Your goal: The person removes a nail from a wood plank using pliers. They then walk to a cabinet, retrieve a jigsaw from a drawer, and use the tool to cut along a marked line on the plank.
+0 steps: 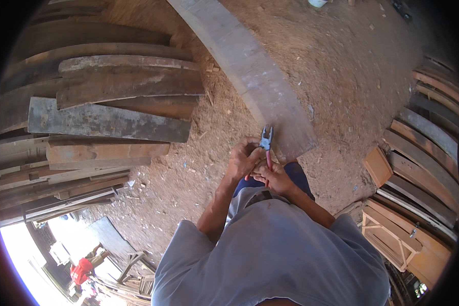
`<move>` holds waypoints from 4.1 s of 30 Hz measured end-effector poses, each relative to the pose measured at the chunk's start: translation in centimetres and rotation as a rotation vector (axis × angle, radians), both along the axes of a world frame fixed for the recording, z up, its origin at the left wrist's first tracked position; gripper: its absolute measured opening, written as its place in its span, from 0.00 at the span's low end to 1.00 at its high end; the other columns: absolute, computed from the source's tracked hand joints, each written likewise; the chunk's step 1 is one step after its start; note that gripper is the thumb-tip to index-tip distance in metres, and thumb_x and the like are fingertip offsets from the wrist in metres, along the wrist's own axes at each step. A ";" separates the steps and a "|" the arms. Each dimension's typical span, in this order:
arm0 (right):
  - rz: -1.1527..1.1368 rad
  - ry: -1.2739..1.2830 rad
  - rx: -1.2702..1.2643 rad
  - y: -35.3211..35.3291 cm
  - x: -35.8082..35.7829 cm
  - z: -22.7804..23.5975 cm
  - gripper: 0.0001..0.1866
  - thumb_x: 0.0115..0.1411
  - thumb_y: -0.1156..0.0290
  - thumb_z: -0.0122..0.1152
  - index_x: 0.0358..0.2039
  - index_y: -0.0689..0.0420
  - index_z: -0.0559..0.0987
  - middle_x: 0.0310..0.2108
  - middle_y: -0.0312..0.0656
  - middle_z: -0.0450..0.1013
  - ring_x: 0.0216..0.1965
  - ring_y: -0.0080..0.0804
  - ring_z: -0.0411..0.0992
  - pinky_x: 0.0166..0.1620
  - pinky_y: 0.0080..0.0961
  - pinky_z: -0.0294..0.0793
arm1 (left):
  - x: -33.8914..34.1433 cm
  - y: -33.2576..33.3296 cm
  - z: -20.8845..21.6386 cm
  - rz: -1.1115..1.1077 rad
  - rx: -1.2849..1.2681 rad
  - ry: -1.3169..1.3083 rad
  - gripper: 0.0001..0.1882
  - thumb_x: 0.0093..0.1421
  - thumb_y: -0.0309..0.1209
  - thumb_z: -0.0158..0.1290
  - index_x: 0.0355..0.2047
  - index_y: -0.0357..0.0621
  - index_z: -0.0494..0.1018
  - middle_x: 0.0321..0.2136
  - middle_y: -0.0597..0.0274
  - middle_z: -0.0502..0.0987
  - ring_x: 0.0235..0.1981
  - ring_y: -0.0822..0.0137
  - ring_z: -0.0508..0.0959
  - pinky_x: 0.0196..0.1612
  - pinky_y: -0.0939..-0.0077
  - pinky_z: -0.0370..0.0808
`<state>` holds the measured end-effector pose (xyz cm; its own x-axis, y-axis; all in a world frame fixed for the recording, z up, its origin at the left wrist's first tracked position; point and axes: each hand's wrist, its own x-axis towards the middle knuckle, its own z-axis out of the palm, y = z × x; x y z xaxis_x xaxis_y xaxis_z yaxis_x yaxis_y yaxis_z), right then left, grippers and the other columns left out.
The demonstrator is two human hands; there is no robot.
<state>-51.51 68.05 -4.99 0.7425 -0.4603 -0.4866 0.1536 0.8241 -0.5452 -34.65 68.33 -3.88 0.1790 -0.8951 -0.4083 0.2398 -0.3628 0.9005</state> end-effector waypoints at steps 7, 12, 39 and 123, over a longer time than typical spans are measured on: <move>-0.053 0.020 0.022 0.6 0.1 -0.7 0.10 0.71 0.65 0.51 0.41 0.59 0.72 0.46 0.51 0.76 0.50 0.38 0.76 0.53 0.32 0.75 | 0.6 0.7 0.6 0.009 0.051 0.016 0.13 0.63 0.21 0.55 0.48 0.35 0.71 0.38 0.60 0.79 0.41 0.71 0.79 0.47 0.77 0.76; -0.098 -0.057 0.092 0.5 0.6 -0.6 0.13 0.72 0.60 0.48 0.39 0.57 0.71 0.47 0.52 0.76 0.52 0.42 0.75 0.60 0.41 0.68 | 0.7 -0.3 -0.4 -0.073 0.102 -0.136 0.13 0.62 0.23 0.56 0.47 0.36 0.72 0.36 0.60 0.80 0.38 0.71 0.79 0.43 0.77 0.77; -0.141 0.189 0.494 -0.9 3.5 5.0 0.31 0.60 0.32 0.50 0.35 0.52 0.70 0.19 0.29 0.63 0.19 0.22 0.63 0.25 0.24 0.66 | 1.9 -7.4 -1.3 0.078 0.180 0.097 0.23 0.68 0.37 0.51 0.57 0.37 0.62 0.44 0.52 0.74 0.38 0.65 0.78 0.37 0.69 0.81; -0.831 0.453 0.011 -0.4 -3.0 6.3 0.25 0.70 0.46 0.46 0.39 0.59 0.71 0.26 0.42 0.76 0.25 0.34 0.76 0.30 0.31 0.78 | 3.7 -5.9 -1.9 -0.177 0.282 0.114 0.22 0.65 0.34 0.57 0.52 0.34 0.64 0.38 0.54 0.76 0.31 0.69 0.79 0.32 0.76 0.81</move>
<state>-54.55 67.62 1.31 -0.0817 -0.7503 -0.6560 0.4696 0.5515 -0.6894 -30.92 62.39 -5.75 -0.0299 -0.7574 -0.6523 0.2442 -0.6384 0.7300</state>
